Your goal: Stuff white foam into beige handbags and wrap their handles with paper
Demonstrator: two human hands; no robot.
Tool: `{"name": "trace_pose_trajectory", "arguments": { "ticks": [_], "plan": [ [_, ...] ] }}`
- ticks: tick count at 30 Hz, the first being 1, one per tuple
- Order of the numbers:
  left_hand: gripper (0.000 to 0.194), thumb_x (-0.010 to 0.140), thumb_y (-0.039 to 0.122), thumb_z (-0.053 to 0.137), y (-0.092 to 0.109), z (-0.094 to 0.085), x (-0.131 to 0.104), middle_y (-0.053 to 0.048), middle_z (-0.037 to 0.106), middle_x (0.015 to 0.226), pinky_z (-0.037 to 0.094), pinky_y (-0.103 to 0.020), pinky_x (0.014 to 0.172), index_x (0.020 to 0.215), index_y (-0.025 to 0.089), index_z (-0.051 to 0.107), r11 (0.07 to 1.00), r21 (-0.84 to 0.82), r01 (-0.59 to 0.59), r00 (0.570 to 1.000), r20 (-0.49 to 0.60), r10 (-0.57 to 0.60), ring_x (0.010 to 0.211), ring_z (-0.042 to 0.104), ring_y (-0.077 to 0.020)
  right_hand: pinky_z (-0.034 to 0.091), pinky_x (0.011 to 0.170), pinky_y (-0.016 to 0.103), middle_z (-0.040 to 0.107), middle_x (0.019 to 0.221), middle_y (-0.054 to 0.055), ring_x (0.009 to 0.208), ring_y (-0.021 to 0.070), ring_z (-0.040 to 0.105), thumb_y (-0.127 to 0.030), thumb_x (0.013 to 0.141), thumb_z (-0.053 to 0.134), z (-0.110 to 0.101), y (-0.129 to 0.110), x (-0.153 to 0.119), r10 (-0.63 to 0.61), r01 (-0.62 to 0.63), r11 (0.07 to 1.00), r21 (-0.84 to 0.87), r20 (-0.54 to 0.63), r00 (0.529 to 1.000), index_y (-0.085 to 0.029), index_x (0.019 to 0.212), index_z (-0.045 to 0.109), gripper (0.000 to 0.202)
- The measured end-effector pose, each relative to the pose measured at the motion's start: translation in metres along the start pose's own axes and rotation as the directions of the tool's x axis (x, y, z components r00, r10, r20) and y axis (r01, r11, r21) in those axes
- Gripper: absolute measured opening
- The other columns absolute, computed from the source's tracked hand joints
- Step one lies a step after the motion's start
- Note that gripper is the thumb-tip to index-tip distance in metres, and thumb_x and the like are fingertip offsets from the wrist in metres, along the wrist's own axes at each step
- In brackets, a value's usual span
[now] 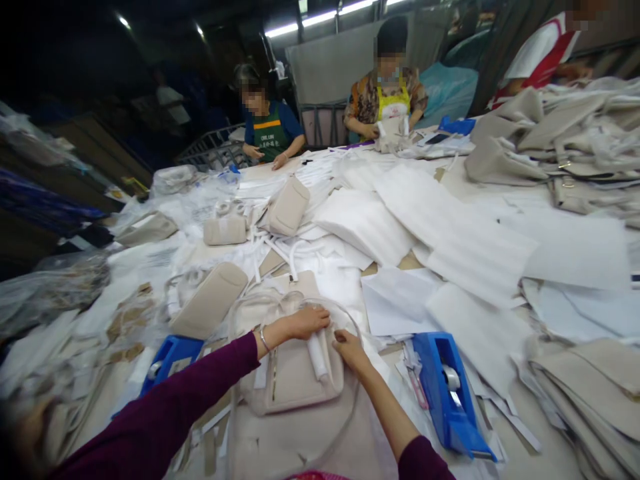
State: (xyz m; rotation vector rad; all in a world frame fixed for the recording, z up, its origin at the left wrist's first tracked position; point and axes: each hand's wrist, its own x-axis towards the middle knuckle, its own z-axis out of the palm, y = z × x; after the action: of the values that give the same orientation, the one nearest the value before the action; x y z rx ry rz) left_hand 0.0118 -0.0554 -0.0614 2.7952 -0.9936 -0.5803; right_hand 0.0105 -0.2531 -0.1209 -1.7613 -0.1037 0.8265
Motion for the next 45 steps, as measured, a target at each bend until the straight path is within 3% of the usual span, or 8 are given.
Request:
{"name": "trace_pose_trajectory", "arguments": {
  "ticks": [6,11,20,27,33,38,42,45],
  "plan": [
    [0.022,0.068,0.004,0.056,-0.019,-0.027,-0.004,-0.006,0.056,0.091,0.041,-0.030,0.070,0.083,0.020,0.052,1.000,0.002,-0.016,0.999,0.052,0.016,0.091,0.049,-0.0216,0.047,0.061,0.029,0.066,0.086,0.004,0.071,0.0175,0.060,-0.040,0.068,0.066,-0.001,-0.006,-0.017,0.158,-0.248,0.784,0.570,0.203,0.966,-0.020,0.090,0.062,0.031],
    [0.015,0.068,0.004,0.049,-0.026,-0.045,-0.020,-0.004,0.054,0.082,0.039,-0.029,0.074,0.068,0.019,0.046,0.991,-0.128,0.043,0.999,0.005,-0.042,0.084,0.050,-0.0190,0.046,0.076,0.028,0.065,0.098,0.004,0.088,0.0185,0.060,-0.019,0.059,0.064,0.001,-0.007,-0.039,-0.049,-0.193,0.673,0.714,0.303,0.952,-0.020,0.091,0.061,0.032],
    [0.019,0.056,0.002,0.045,-0.043,-0.052,-0.031,-0.003,0.051,0.078,0.037,-0.027,0.071,0.064,0.018,0.039,0.966,-0.192,0.175,0.978,-0.080,-0.193,0.082,0.050,-0.0182,0.042,0.075,0.027,0.059,0.092,-0.001,0.086,0.0186,0.056,-0.022,0.053,0.076,0.018,-0.019,-0.068,-0.167,0.014,0.800,0.600,0.200,0.965,-0.023,0.095,0.051,0.049],
    [0.016,0.060,0.005,0.047,-0.032,-0.025,-0.003,-0.003,0.056,0.081,0.037,-0.027,0.066,0.068,0.019,0.045,0.963,-0.185,0.195,0.980,0.007,-0.197,0.086,0.053,-0.0188,0.035,0.057,0.024,0.040,0.064,-0.007,0.060,0.0126,0.044,-0.036,0.067,0.067,0.037,0.034,-0.113,0.007,-0.003,0.912,0.409,-0.007,1.000,-0.022,0.073,0.041,0.030],
    [0.014,0.063,0.008,0.050,-0.022,-0.010,0.009,-0.003,0.060,0.086,0.034,-0.028,0.057,0.072,0.019,0.053,0.964,-0.148,0.222,0.975,0.063,-0.215,0.083,0.054,-0.0190,0.041,0.095,0.039,0.054,0.120,0.008,0.114,0.0258,0.050,-0.032,0.065,0.069,0.017,0.026,-0.114,-0.143,0.152,0.982,0.115,-0.085,0.986,-0.022,0.117,0.048,0.057],
    [0.012,0.067,0.010,0.053,-0.018,-0.002,0.009,-0.005,0.063,0.089,0.037,-0.030,0.058,0.075,0.018,0.057,0.952,-0.157,0.262,0.965,0.074,-0.253,0.086,0.056,-0.0213,0.043,0.090,0.036,0.059,0.099,0.006,0.099,0.0230,0.054,-0.040,0.080,0.060,0.020,-0.002,-0.106,-0.344,0.338,0.927,-0.160,-0.010,0.939,-0.022,0.102,0.058,0.028],
    [0.010,0.067,0.013,0.055,-0.010,0.012,0.011,-0.007,0.065,0.090,0.039,-0.033,0.060,0.075,0.017,0.058,0.945,-0.166,0.281,0.960,0.040,-0.278,0.089,0.058,-0.0254,0.043,0.069,0.031,0.054,0.073,0.001,0.072,0.0192,0.051,-0.044,0.080,0.059,0.014,0.007,-0.107,-0.288,0.283,0.925,-0.253,0.019,0.958,-0.022,0.073,0.055,0.023],
    [0.012,0.066,0.013,0.057,-0.008,0.019,0.009,-0.009,0.066,0.090,0.042,-0.035,0.063,0.077,0.017,0.061,0.938,-0.192,0.289,0.956,0.006,-0.294,0.089,0.059,-0.0276,0.044,0.068,0.031,0.056,0.070,0.001,0.070,0.0195,0.052,-0.041,0.070,0.068,-0.008,-0.005,-0.098,-0.142,0.191,0.963,-0.189,0.245,0.959,-0.022,0.071,0.058,0.021]
  ]
}}
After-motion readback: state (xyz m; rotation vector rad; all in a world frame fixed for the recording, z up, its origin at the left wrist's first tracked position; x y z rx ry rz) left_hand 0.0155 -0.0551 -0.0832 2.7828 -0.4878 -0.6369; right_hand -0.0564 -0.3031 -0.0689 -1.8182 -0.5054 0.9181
